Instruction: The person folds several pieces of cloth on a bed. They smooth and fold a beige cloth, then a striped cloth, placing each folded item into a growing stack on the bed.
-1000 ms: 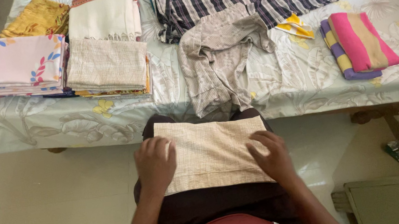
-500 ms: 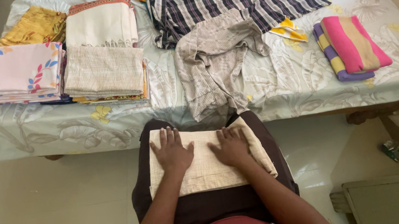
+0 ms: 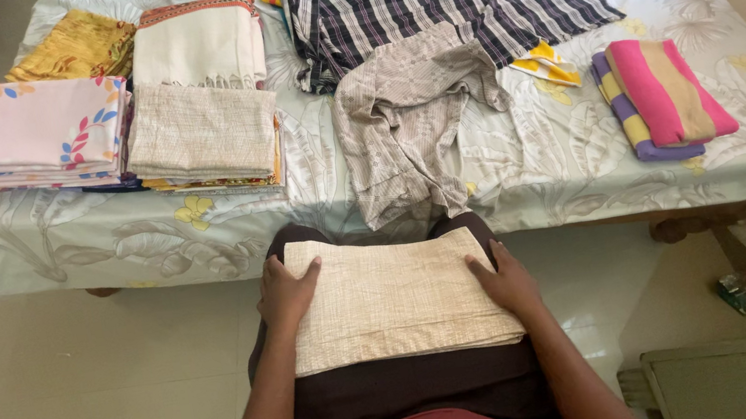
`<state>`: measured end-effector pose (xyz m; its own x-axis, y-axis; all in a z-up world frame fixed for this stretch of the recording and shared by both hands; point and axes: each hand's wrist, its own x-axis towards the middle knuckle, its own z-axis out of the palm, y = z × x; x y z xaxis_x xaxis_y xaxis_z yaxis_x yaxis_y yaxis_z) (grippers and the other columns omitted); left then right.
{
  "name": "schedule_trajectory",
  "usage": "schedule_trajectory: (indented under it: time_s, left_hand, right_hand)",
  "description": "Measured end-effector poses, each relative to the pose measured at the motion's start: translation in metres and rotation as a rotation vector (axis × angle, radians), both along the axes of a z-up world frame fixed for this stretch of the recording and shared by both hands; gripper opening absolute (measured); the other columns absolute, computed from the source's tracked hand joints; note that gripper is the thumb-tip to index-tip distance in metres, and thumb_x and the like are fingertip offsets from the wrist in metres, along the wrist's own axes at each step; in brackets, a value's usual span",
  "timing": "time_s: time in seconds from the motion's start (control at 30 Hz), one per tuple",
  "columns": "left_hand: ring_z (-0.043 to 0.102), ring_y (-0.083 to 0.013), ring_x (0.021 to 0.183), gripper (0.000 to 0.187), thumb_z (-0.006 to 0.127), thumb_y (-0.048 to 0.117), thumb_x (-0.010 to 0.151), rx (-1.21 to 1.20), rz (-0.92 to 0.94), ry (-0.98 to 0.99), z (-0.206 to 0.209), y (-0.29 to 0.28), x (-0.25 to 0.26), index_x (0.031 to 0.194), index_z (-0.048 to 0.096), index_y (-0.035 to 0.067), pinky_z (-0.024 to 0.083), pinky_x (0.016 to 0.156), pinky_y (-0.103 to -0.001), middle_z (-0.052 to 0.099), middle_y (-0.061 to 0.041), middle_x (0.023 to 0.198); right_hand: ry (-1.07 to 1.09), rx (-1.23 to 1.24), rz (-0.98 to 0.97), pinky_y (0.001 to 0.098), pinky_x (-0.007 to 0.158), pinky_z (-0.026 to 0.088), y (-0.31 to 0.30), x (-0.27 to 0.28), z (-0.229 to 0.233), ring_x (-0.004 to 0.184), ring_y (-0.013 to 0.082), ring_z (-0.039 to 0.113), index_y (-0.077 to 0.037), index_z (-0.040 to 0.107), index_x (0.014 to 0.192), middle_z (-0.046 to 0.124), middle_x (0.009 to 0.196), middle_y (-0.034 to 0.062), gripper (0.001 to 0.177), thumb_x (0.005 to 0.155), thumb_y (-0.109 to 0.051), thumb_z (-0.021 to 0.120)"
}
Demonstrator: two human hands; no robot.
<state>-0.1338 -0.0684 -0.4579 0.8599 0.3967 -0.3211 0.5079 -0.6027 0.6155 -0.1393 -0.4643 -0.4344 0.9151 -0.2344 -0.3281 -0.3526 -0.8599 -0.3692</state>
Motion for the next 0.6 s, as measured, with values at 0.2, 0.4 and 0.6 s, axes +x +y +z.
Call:
schedule_trajectory:
  time_s: [0.2,0.4,0.6]
  left_hand:
    - [0.054,-0.0331,0.134,0.085,0.067,0.067,0.081,-0.097,-0.070,-0.062,-0.014,0.014,0.001,0.135,0.053,0.003,0.046,0.106,-0.053,0.054,-0.014,0.144]
    - [0.046,-0.0393,0.137,0.075,0.071,0.063,0.085,-0.146,-0.158,-0.184,-0.044,0.030,0.004,0.127,0.065,0.001,0.043,0.108,-0.049,0.039,-0.023,0.154]
    - [0.060,-0.0285,0.122,0.052,0.070,0.041,0.092,-0.515,-0.140,-0.330,-0.041,0.022,0.001,0.129,0.066,0.005,0.048,0.101,-0.039,0.059,-0.021,0.140]
  right_hand:
    - [-0.260,0.142,-0.046,0.0448,0.099,0.052,0.015,-0.016,0.025,0.118,0.0322,0.067,-0.011,0.067,0.128,0.071,0.128,0.0138,0.065,0.084,-0.059,0.067]
    - [-0.186,0.097,-0.080,0.0446,0.094,0.053,0.009,-0.008,0.012,0.109,0.0332,0.072,-0.009,0.067,0.116,0.073,0.118,0.0148,0.058,0.085,-0.058,0.071]
    - [-0.454,0.210,0.129,0.0483,0.093,0.050,-0.021,0.006,-0.042,0.115,0.0354,0.064,-0.002,0.080,0.102,0.060,0.143,0.0180,0.043,0.088,-0.042,0.081]
